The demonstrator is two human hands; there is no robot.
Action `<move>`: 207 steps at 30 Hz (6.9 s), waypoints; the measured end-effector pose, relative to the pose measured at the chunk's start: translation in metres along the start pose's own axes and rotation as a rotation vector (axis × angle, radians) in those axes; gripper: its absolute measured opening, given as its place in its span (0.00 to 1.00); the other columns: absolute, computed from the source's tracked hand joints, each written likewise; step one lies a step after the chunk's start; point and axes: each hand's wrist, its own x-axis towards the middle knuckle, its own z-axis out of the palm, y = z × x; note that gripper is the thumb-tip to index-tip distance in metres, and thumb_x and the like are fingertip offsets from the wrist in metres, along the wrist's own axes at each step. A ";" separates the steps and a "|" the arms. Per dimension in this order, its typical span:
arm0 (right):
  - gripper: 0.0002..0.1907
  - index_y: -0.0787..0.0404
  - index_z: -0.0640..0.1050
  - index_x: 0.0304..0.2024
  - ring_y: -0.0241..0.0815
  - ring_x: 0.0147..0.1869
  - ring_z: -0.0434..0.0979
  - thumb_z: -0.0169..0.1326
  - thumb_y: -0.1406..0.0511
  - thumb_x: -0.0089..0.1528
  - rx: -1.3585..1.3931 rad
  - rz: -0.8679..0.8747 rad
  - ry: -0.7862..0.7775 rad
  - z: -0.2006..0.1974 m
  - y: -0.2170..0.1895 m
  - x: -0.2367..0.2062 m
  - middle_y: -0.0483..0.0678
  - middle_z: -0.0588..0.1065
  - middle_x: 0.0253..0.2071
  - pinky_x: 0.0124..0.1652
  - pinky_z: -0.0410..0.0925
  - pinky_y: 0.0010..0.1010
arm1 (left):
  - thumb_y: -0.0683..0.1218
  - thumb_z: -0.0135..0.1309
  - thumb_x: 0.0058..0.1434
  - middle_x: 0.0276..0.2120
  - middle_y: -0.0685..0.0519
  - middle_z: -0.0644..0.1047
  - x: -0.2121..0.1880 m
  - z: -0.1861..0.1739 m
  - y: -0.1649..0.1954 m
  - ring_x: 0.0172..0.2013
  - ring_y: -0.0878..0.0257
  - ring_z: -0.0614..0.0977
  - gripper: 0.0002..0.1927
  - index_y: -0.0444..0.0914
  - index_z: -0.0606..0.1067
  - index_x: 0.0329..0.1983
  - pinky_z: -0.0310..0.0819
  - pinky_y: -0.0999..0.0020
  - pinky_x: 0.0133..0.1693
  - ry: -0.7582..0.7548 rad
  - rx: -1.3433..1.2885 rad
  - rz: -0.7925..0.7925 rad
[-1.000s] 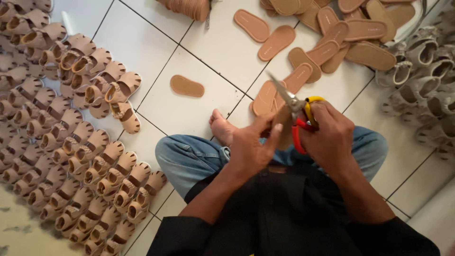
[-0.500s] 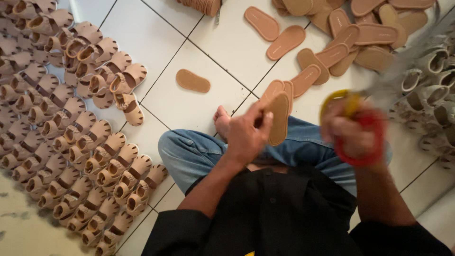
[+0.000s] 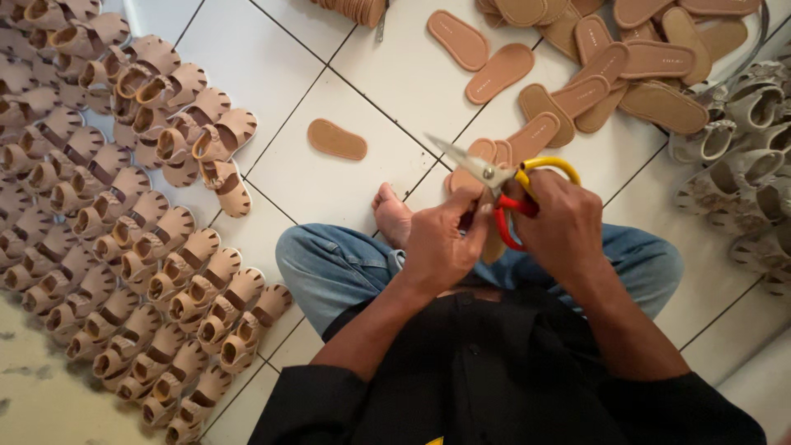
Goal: The person sews edges of foam sandal insoles on an industrial sewing machine, then sits on the floor and uses scissors to trim excess thread from the stitched insoles one at a time, placing finished insoles on the floor with a pile of completed ones.
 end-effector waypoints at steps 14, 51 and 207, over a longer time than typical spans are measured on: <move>0.07 0.63 0.72 0.29 0.35 0.23 0.67 0.53 0.67 0.61 0.997 0.615 -0.328 0.008 0.026 0.001 0.46 0.68 0.21 0.24 0.61 0.27 | 0.45 0.55 0.68 0.33 0.47 0.83 0.006 -0.013 -0.015 0.35 0.59 0.87 0.09 0.37 0.77 0.49 0.81 0.66 0.38 0.086 -0.008 0.135; 0.31 0.61 0.75 0.27 0.50 0.31 0.76 0.65 0.42 0.64 -0.405 0.005 -0.267 0.001 0.079 -0.017 0.49 0.74 0.28 0.32 0.67 0.37 | 0.43 0.54 0.64 0.33 0.49 0.80 0.061 -0.037 -0.184 0.32 0.61 0.83 0.08 0.36 0.71 0.45 0.83 0.62 0.35 0.359 -0.917 -0.433; 0.57 0.76 0.81 0.39 0.35 0.16 0.63 0.29 0.29 0.60 1.494 0.565 -0.908 -0.018 0.050 -0.086 0.46 0.69 0.15 0.17 0.57 0.25 | 0.51 0.42 0.79 0.39 0.50 0.79 0.028 -0.031 -0.023 0.40 0.64 0.84 0.17 0.32 0.73 0.52 0.87 0.63 0.36 -0.168 -0.821 -0.094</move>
